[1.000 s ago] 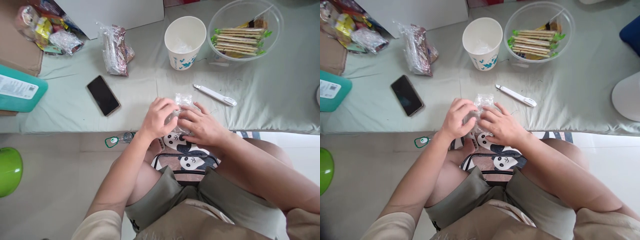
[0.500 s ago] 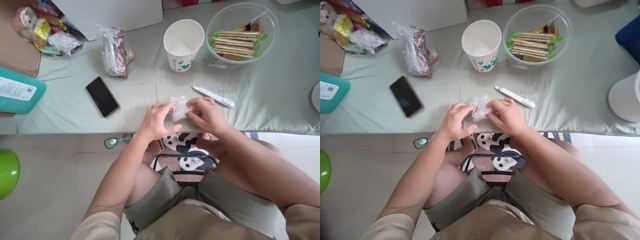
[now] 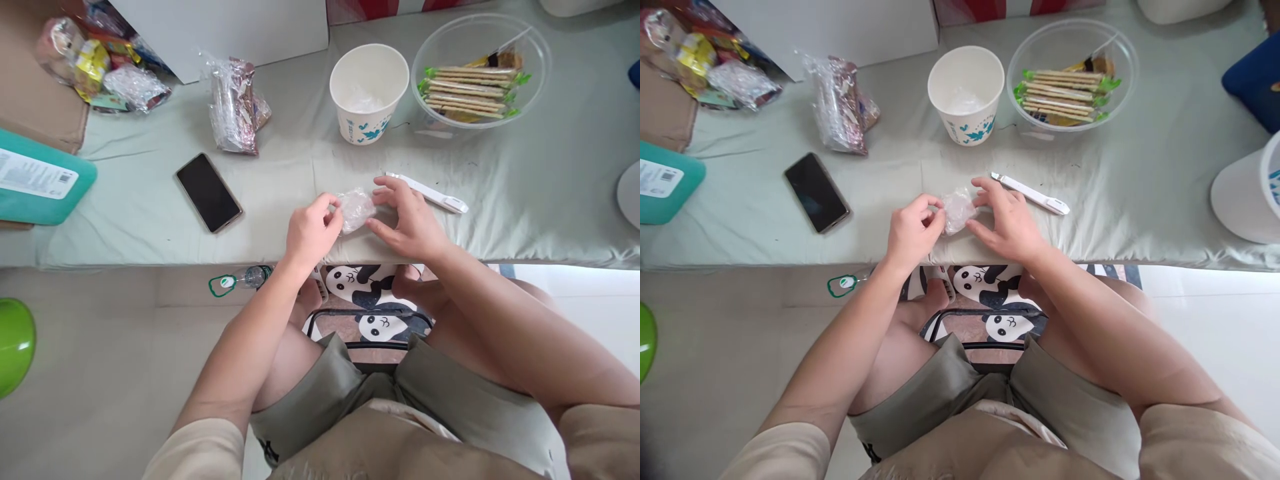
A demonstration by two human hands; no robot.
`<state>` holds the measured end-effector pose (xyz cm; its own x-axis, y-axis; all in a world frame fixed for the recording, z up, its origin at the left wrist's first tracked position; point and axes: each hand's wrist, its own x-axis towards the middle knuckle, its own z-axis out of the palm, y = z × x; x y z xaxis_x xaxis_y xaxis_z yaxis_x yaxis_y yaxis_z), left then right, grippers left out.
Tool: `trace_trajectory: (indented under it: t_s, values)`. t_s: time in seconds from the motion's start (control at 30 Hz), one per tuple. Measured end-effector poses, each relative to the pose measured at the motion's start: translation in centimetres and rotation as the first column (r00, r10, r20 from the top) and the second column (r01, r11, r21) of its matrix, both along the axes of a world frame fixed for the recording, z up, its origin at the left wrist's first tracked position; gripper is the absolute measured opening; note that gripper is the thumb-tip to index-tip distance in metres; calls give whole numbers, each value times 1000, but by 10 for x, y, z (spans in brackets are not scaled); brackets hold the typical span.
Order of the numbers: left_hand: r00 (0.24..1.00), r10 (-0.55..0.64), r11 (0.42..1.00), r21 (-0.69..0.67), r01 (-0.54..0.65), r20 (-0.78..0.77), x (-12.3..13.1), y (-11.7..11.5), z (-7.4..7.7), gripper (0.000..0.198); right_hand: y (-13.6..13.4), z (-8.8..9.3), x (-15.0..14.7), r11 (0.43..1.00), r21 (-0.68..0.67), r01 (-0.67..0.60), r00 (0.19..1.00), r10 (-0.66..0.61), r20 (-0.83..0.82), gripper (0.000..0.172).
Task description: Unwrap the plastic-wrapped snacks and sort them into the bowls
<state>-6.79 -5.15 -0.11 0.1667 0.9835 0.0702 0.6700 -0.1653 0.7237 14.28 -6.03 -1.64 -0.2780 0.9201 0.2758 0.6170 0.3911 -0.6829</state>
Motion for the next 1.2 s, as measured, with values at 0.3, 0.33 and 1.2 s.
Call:
trace_trajectory:
  t_s: [0.3, 0.33, 1.2]
  values:
    - [979, 24, 987, 153, -56, 202, -2, 2, 0, 9, -3, 3, -6, 987, -34, 157, 987, -156, 43, 36]
    - [982, -19, 976, 214, -23, 188, -3, 2, -1, 12, -3, 2, -5, 987, -29, 160, 986, -158, 53, 35]
    - [929, -272, 962, 42, 270, 251, -11, -7, 12, 15, -14, 33, -27, 983, -153, -105, 977, 73, -200, 26]
